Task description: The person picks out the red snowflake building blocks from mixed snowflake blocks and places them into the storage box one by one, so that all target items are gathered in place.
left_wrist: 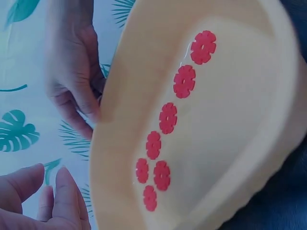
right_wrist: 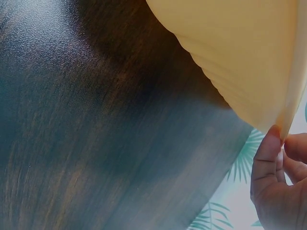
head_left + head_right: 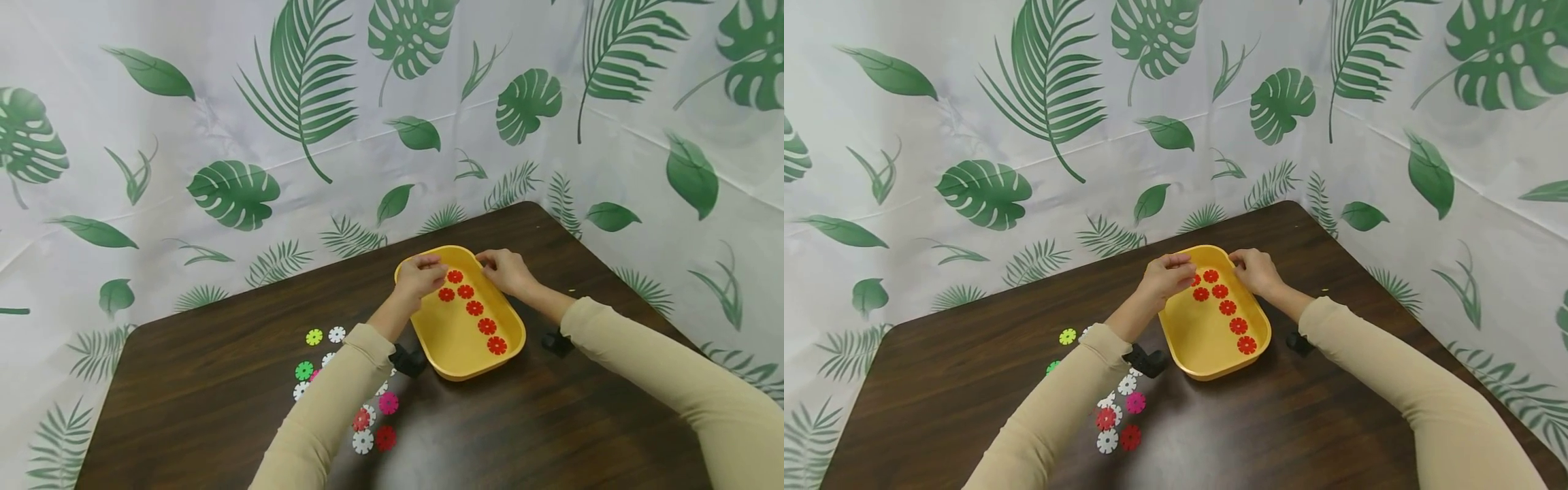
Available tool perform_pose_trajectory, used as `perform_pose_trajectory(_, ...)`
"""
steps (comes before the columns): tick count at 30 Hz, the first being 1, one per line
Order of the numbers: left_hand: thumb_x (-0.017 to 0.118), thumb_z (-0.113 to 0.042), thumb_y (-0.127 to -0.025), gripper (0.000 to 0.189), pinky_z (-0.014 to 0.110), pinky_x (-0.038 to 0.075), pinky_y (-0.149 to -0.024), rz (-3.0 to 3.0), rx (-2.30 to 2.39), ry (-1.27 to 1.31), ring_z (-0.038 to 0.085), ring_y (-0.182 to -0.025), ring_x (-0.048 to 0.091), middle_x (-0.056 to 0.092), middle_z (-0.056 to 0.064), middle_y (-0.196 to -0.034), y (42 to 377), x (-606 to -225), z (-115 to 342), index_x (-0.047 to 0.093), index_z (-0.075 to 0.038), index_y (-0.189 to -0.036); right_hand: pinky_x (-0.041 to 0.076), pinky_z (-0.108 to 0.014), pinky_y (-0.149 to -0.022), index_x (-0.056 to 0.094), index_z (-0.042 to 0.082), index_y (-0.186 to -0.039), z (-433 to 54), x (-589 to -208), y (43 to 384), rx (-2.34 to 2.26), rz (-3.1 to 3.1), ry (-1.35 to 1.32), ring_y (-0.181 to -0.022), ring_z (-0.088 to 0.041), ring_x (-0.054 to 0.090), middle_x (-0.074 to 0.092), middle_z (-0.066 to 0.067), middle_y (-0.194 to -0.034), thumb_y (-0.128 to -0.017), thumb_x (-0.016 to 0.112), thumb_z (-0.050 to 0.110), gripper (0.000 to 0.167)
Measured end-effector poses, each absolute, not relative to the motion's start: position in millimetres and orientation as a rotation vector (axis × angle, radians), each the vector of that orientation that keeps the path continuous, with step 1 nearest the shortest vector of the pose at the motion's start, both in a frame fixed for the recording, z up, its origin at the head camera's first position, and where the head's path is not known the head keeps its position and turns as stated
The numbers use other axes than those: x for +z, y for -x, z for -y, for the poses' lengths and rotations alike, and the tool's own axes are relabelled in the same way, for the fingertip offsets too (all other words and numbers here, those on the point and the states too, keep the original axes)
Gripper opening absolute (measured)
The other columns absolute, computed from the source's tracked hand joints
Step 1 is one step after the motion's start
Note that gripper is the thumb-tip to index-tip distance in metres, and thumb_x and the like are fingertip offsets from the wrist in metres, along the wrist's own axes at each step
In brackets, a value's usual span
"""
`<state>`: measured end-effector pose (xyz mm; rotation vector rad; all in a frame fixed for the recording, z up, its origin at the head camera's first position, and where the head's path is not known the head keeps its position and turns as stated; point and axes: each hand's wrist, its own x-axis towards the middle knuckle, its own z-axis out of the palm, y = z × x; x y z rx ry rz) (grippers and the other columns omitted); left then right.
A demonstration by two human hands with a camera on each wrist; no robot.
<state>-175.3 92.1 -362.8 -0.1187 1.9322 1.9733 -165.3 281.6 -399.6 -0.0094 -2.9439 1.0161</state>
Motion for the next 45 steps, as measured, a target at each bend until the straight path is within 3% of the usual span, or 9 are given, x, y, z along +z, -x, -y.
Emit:
perform_pose_trajectory(8,0.064,-0.004,-0.088,0.030,0.036,0.052,-0.088,-1.928,1.957,0.073,0.016,-0.084,0.062,0.059,0.006,-0.092,170.8,-361.2,-62.8,0.058,0.000,-0.117,0.053,-0.031,-0.064,0.056,-0.008,-0.122,-281.6,-398.5,165.3,1.012,2.943,-0.010,-0.070,-0.023,0.055,0.060,-0.018,-0.087,-0.093,0.054,0.003,0.031)
perform_pose_trajectory(11,0.063,-0.003,-0.088,0.031,0.037,0.051,-0.089,-1.920,1.955,0.061,0.020,-0.089,0.063,0.058,0.006,-0.092,168.5,-365.6,-49.6,0.058,0.001,-0.118,0.052,-0.029,-0.062,0.056,-0.008,-0.122,-281.9,-398.8,165.7,1.015,2.942,-0.011,-0.069,-0.022,0.055,0.059,-0.017,-0.086,-0.093,0.054,0.003,0.031)
perform_pose_trajectory(17,0.062,-0.002,-0.089,0.033,0.040,0.050,-0.090,-1.931,1.945,0.049,0.012,-0.077,0.061,0.058,0.006,-0.090,161.2,-375.3,-23.0,0.055,0.006,-0.120,0.052,-0.029,-0.062,0.056,-0.008,-0.122,-282.2,-398.4,164.8,1.013,2.942,-0.010,-0.069,-0.022,0.055,0.060,-0.018,-0.088,-0.093,0.054,0.003,0.031)
perform_pose_trajectory(26,0.061,-0.001,-0.089,0.033,0.043,0.047,-0.093,-1.957,1.892,0.056,0.017,-0.085,0.065,0.062,0.008,-0.094,148.5,-391.5,8.7,0.053,0.008,-0.120,0.047,-0.025,-0.056,0.056,-0.008,-0.122,-284.0,-398.1,164.2,1.003,2.931,-0.051,-0.065,-0.021,0.054,0.062,-0.020,-0.091,-0.092,0.054,0.002,0.031)
perform_pose_trajectory(33,0.063,-0.003,-0.088,0.036,0.037,0.051,-0.089,-1.991,1.838,0.069,0.031,-0.103,0.063,0.064,0.011,-0.099,140.5,-403.5,26.6,0.053,0.007,-0.122,0.050,-0.026,-0.059,0.055,-0.008,-0.123,-282.5,-398.0,164.2,1.034,2.942,-0.025,-0.069,-0.022,0.055,0.062,-0.020,-0.092,-0.093,0.054,0.002,0.032)
perform_pose_trajectory(45,0.067,-0.005,-0.086,0.038,0.037,0.053,-0.085,-2.129,1.695,0.012,0.027,-0.094,0.065,0.063,0.016,-0.107,128.4,-418.2,52.2,0.056,0.006,-0.120,0.052,-0.028,-0.061,0.056,-0.008,-0.122,-281.5,-396.8,163.8,1.029,2.945,-0.018,-0.070,-0.023,0.055,0.061,-0.019,-0.090,-0.093,0.054,0.002,0.031)
